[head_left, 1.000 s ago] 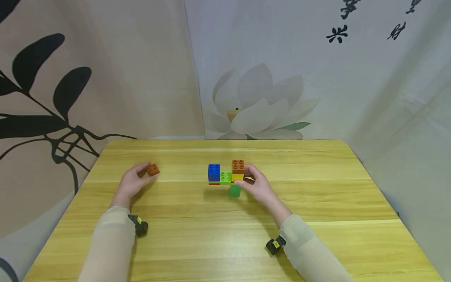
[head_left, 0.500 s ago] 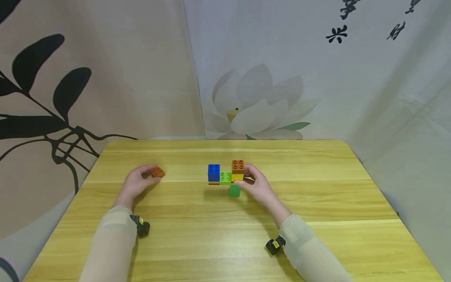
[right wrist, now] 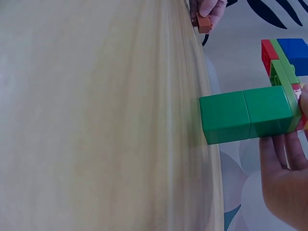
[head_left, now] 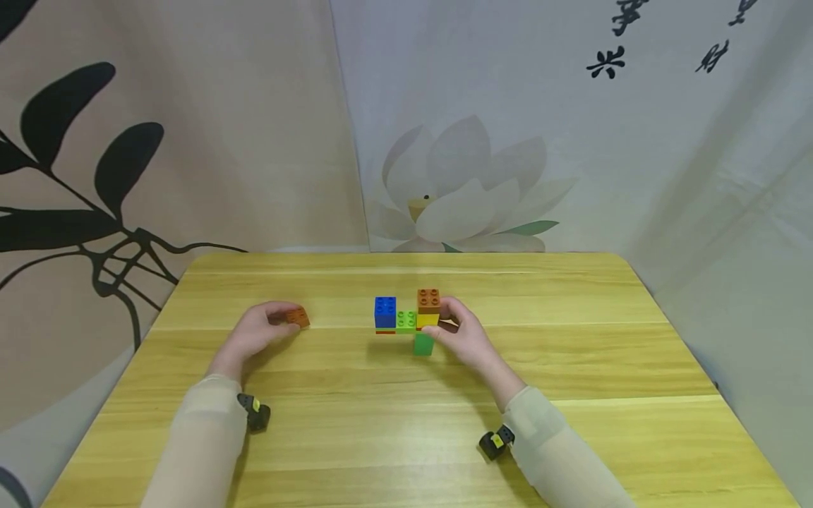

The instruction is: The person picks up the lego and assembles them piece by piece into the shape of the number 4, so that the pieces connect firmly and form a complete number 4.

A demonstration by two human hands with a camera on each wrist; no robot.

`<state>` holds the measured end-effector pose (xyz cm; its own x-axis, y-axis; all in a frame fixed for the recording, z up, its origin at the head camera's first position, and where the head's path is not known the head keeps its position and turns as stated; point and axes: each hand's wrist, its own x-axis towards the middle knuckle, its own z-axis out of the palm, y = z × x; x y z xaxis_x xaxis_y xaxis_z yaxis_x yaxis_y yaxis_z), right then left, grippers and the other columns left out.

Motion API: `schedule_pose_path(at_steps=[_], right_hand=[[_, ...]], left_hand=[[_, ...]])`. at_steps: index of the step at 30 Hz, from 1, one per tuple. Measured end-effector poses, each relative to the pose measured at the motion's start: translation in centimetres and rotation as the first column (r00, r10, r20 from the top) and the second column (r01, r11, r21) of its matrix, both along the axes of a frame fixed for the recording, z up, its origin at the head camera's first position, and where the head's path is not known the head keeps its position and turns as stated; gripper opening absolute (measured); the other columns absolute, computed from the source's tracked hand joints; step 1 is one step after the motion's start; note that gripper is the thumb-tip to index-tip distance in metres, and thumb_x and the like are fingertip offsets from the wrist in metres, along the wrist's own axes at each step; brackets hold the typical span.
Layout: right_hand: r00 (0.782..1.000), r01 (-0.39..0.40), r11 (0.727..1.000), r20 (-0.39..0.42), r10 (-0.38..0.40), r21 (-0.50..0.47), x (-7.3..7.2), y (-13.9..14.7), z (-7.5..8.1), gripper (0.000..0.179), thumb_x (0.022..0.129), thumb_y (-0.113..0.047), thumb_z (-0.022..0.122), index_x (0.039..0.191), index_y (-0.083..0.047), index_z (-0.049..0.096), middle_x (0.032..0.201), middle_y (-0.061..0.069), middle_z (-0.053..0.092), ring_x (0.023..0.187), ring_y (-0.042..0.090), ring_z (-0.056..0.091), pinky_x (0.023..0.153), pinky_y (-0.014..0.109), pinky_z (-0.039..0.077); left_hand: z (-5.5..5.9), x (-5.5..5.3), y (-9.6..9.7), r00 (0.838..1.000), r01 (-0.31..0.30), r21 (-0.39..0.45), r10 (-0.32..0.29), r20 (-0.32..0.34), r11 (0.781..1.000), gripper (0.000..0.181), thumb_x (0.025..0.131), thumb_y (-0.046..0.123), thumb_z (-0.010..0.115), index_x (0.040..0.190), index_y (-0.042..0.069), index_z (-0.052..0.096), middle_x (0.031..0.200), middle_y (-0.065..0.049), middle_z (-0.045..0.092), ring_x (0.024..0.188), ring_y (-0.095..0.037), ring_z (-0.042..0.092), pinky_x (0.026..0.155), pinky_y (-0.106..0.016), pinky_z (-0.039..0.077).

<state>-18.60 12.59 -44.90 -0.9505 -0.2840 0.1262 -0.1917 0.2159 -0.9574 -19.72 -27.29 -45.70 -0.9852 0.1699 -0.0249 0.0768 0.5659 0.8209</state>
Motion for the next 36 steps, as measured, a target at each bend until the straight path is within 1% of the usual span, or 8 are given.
schedule_pose_path(at_steps=[7,10,14,20,24,27,31,36], right_hand=[[1.000,0.007,1.000,0.000,-0.007,0.000,0.1,0.1,0.0,0.042,0.089,-0.013,0.075,0.127,-0.006,0.057,0.111,0.011,0.060,0.109,0.026,0.057,0.102,0.041,0.047],[1.000,0.004,1.000,-0.013,-0.004,0.003,0.1,0.0,0.0,0.043,0.089,-0.013,0.075,0.128,-0.005,0.057,0.111,0.011,0.061,0.109,0.026,0.058,0.102,0.040,0.047],[1.000,0.003,1.000,-0.017,-0.003,0.004,0.1,0.1,0.0,0.042,0.090,-0.012,0.074,0.128,-0.005,0.057,0.111,0.010,0.061,0.109,0.025,0.058,0.101,0.040,0.047],[1.000,0.004,1.000,-0.017,-0.004,0.007,0.1,0.1,0.0,0.041,0.090,-0.011,0.074,0.127,-0.005,0.057,0.111,0.010,0.061,0.109,0.025,0.058,0.102,0.039,0.047],[1.000,0.004,1.000,-0.018,-0.004,0.008,0.0,0.0,-0.1,0.041,0.090,-0.011,0.074,0.127,-0.005,0.057,0.111,0.010,0.061,0.109,0.025,0.058,0.102,0.039,0.047],[1.000,0.003,1.000,-0.016,-0.003,0.003,0.0,0.0,-0.1,0.042,0.090,-0.011,0.074,0.128,-0.005,0.056,0.111,0.011,0.061,0.110,0.026,0.058,0.101,0.039,0.047],[1.000,0.007,1.000,-0.011,-0.007,0.003,0.1,0.0,0.0,0.041,0.090,-0.011,0.074,0.128,-0.006,0.057,0.111,0.010,0.061,0.109,0.025,0.058,0.101,0.039,0.047],[1.000,0.004,1.000,-0.013,-0.004,0.003,0.1,-0.1,0.1,0.041,0.091,-0.011,0.074,0.128,-0.005,0.057,0.112,0.011,0.061,0.109,0.026,0.058,0.101,0.039,0.047]], left_hand=[[0.4,0.2,1.8,0.998,0.048,0.040,-0.047,-0.034,0.998,0.046,0.090,0.008,0.071,0.132,-0.004,0.058,0.124,-0.024,0.061,0.110,-0.036,0.059,0.091,-0.037,0.049],[0.7,0.2,2.7,0.996,0.071,0.066,-0.067,-0.060,0.995,0.045,0.089,0.007,0.072,0.131,-0.004,0.059,0.122,-0.023,0.062,0.108,-0.036,0.060,0.089,-0.032,0.051],[1.4,0.3,4.2,0.992,0.099,0.081,-0.092,-0.090,0.992,0.044,0.089,0.005,0.072,0.130,-0.003,0.060,0.120,-0.022,0.063,0.106,-0.034,0.062,0.088,-0.032,0.052],[3.1,0.8,6.6,0.987,0.133,0.099,-0.122,-0.106,0.986,0.044,0.089,0.006,0.072,0.130,-0.002,0.061,0.121,-0.019,0.065,0.107,-0.032,0.063,0.092,-0.039,0.051],[4.4,1.1,8.1,0.980,0.161,0.130,-0.143,-0.136,0.978,0.041,0.091,0.008,0.071,0.130,-0.001,0.061,0.121,-0.017,0.065,0.108,-0.030,0.063,0.092,-0.037,0.052],[5.5,1.3,9.2,0.974,0.183,0.150,-0.158,-0.165,0.972,0.041,0.092,0.011,0.071,0.131,0.001,0.061,0.120,-0.016,0.065,0.109,-0.029,0.063,0.092,-0.040,0.052],[6.9,1.5,10.6,0.960,0.213,0.170,-0.174,-0.218,0.962,0.040,0.093,0.011,0.070,0.131,0.002,0.062,0.122,-0.015,0.065,0.109,-0.029,0.062,0.097,-0.049,0.049],[8.0,1.8,12.0,0.936,0.235,0.124,-0.190,-0.295,0.964,0.039,0.093,0.011,0.071,0.131,0.005,0.064,0.127,-0.012,0.064,0.110,-0.027,0.060,0.102,-0.047,0.046]])
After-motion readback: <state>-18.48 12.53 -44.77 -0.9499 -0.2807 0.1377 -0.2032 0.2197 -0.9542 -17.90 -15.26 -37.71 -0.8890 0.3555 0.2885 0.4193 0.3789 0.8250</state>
